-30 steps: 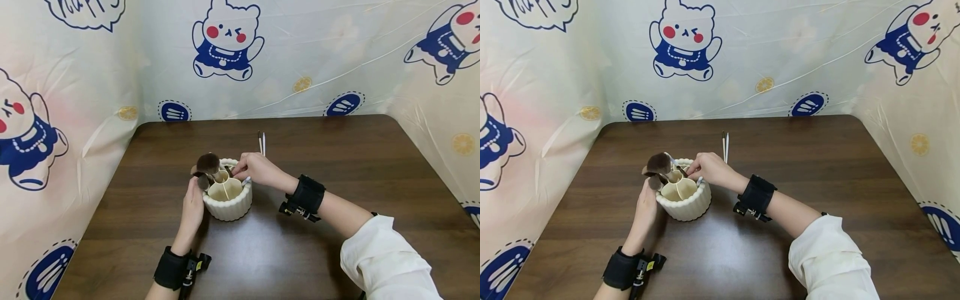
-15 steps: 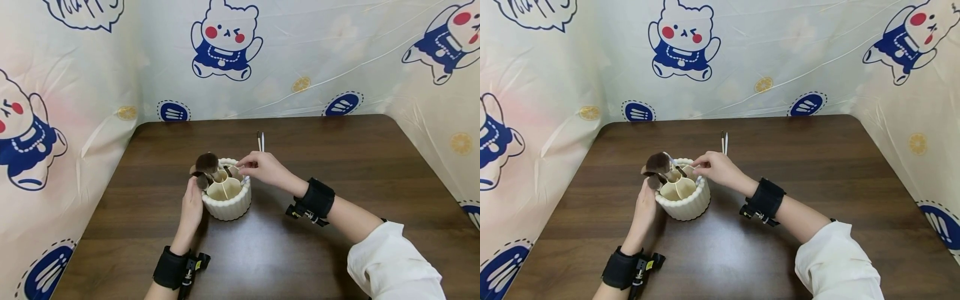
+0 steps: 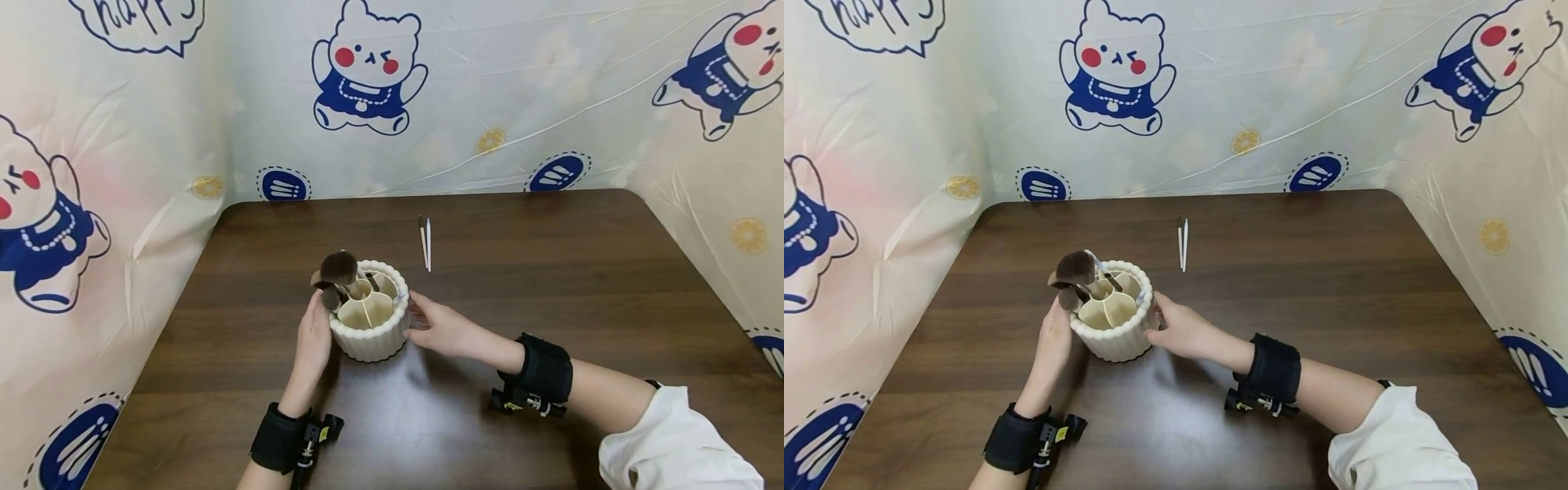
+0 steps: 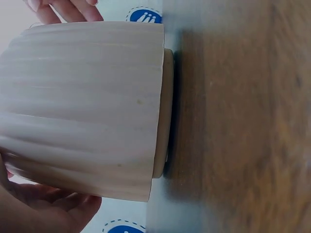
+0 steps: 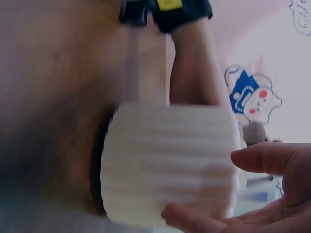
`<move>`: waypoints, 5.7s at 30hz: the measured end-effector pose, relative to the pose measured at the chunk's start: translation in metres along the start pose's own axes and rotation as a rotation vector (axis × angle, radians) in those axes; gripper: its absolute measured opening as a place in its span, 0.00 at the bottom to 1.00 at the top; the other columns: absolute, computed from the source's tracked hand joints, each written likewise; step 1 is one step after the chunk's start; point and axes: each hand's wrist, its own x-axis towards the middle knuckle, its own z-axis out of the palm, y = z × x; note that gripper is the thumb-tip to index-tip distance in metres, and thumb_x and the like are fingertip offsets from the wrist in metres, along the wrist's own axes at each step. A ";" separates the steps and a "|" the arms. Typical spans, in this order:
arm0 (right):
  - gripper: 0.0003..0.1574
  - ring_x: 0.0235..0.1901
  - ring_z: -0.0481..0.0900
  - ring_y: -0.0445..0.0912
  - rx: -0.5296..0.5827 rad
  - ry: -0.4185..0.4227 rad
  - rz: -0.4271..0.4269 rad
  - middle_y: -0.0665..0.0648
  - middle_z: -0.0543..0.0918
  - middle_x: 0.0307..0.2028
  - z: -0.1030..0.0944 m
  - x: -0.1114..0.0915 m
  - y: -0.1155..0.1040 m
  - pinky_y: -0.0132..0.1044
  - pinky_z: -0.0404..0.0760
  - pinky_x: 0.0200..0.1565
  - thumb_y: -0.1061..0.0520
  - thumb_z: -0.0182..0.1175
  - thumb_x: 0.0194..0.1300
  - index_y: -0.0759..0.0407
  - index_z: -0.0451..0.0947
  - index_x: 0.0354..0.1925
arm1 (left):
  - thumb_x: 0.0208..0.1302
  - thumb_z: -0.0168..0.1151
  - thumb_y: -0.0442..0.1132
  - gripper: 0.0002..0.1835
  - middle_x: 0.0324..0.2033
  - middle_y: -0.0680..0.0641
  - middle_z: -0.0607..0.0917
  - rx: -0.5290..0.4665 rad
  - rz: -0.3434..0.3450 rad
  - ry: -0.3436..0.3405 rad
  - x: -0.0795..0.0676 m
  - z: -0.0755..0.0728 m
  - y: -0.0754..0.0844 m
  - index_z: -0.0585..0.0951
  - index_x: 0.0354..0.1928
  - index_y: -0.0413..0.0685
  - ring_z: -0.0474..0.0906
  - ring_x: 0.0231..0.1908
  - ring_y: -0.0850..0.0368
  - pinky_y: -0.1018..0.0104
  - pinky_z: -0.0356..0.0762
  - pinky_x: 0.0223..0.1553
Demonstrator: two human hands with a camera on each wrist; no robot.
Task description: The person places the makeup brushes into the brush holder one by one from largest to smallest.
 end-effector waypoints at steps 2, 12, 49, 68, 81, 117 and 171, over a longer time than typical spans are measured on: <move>0.44 0.65 0.66 0.64 0.028 -0.001 -0.029 0.75 0.64 0.66 0.002 0.001 0.001 0.53 0.70 0.63 0.64 0.53 0.62 0.77 0.46 0.70 | 0.77 0.28 0.46 0.30 0.71 0.33 0.58 0.002 -0.005 0.005 0.000 0.000 0.000 0.55 0.71 0.33 0.52 0.71 0.39 0.46 0.50 0.72; 0.45 0.66 0.65 0.62 0.061 0.007 -0.072 0.74 0.60 0.68 -0.001 0.013 0.003 0.52 0.68 0.64 0.65 0.50 0.61 0.78 0.43 0.70 | 0.74 0.34 0.48 0.19 0.33 0.41 0.73 0.090 0.007 0.118 -0.010 -0.002 0.004 0.71 0.51 0.47 0.69 0.39 0.48 0.61 0.63 0.38; 0.52 0.70 0.58 0.61 0.147 -0.018 0.022 0.73 0.53 0.71 0.013 -0.005 -0.011 0.54 0.65 0.66 0.60 0.52 0.64 0.71 0.31 0.73 | 0.78 0.26 0.46 0.27 0.73 0.40 0.57 0.054 0.197 -0.011 -0.007 -0.008 0.004 0.55 0.73 0.42 0.51 0.73 0.43 0.47 0.49 0.72; 0.54 0.71 0.55 0.59 0.103 0.011 0.050 0.72 0.49 0.72 0.018 -0.004 -0.010 0.51 0.61 0.69 0.59 0.53 0.64 0.72 0.30 0.73 | 0.78 0.25 0.45 0.28 0.74 0.37 0.52 0.012 0.165 -0.055 -0.007 -0.013 0.005 0.48 0.74 0.40 0.47 0.73 0.42 0.45 0.47 0.72; 0.53 0.69 0.60 0.59 0.074 0.023 0.028 0.75 0.58 0.69 0.012 0.004 -0.012 0.51 0.67 0.65 0.57 0.52 0.63 0.72 0.33 0.73 | 0.76 0.30 0.42 0.27 0.73 0.37 0.56 -0.011 0.079 -0.022 -0.022 -0.009 0.008 0.53 0.73 0.41 0.50 0.73 0.42 0.46 0.48 0.72; 0.51 0.69 0.60 0.58 0.117 -0.030 0.004 0.72 0.54 0.71 0.009 0.000 -0.016 0.50 0.71 0.61 0.63 0.48 0.59 0.72 0.34 0.73 | 0.73 0.35 0.36 0.22 0.62 0.40 0.69 -0.111 0.071 0.034 -0.014 -0.005 0.008 0.58 0.67 0.41 0.63 0.60 0.54 0.80 0.59 0.54; 0.11 0.38 0.83 0.57 -0.277 0.694 0.479 0.64 0.86 0.37 -0.057 0.189 0.074 0.45 0.83 0.38 0.55 0.61 0.65 0.63 0.83 0.32 | 0.72 0.39 0.36 0.21 0.65 0.39 0.68 -0.068 0.081 0.080 -0.015 -0.006 0.010 0.61 0.65 0.40 0.63 0.65 0.46 0.52 0.61 0.65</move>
